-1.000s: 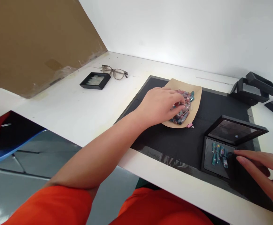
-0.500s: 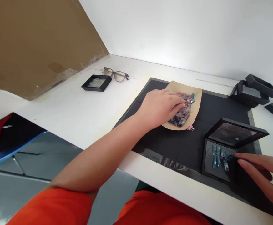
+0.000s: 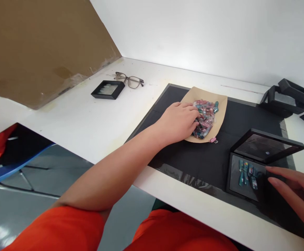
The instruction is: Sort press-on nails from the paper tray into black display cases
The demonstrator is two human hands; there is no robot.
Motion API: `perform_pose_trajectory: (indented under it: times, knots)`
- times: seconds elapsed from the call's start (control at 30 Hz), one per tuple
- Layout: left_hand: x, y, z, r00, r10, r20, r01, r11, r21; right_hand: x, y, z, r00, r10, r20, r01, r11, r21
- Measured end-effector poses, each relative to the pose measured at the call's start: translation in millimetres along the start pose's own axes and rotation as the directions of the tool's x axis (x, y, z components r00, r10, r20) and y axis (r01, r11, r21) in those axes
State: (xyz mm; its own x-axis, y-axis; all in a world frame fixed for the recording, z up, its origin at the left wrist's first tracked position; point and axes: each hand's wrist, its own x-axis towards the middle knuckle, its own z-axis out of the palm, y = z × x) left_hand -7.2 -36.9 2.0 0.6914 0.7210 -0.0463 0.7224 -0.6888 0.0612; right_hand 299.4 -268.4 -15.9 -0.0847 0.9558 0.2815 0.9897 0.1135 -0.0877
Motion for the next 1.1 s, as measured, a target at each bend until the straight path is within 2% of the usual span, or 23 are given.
perform_pose_trajectory:
  times: [0.2, 0.3, 0.4, 0.5, 0.67, 0.93, 1.0, 1.1]
  knots:
    - [1.9, 0.1, -1.6, 0.998, 0.002, -0.063, -0.005, 0.999, -0.042, 2.8, -0.9, 4.6, 0.999, -0.013, 0.034, 0.008, 0.99, 0.144]
    - [2.5, -1.3, -1.4, 0.981, -0.017, -0.195, 0.0, 0.996, -0.087, 4.9, -3.1, 7.1, 0.999, 0.004, 0.042, -0.012, 0.981, 0.195]
    - [2.5, -3.9, 0.7, 0.94, -0.02, -0.34, -0.031, 0.989, -0.143, 4.5, -4.1, 7.7, 0.999, 0.009, 0.04, -0.018, 0.973, 0.231]
    - [3.2, -5.9, 3.9, 0.91, -0.025, -0.413, -0.052, 0.984, -0.173, 3.2, -4.2, 6.1, 1.0, 0.011, 0.024, -0.016, 0.968, 0.251]
    - [5.6, -4.0, 6.7, 0.899, -0.03, -0.438, -0.055, 0.982, -0.181, 4.6, -7.1, 1.5, 1.0, -0.012, -0.028, 0.019, 0.961, 0.276]
    - [1.0, 2.1, 2.9, 0.916, -0.018, -0.402, -0.079, 0.971, -0.225, 5.5, -7.4, 0.9, 0.999, -0.03, -0.032, 0.038, 0.96, 0.278]
    - [-0.5, 1.6, 2.9, 0.9, -0.009, -0.436, -0.112, 0.961, -0.251, 5.1, -6.9, 0.9, 0.999, -0.023, -0.034, 0.031, 0.959, 0.281]
    - [-1.1, 0.3, 4.5, 0.85, 0.007, -0.527, -0.184, 0.941, -0.285, 5.1, -7.0, 0.9, 0.999, -0.032, -0.034, 0.04, 0.962, 0.269]
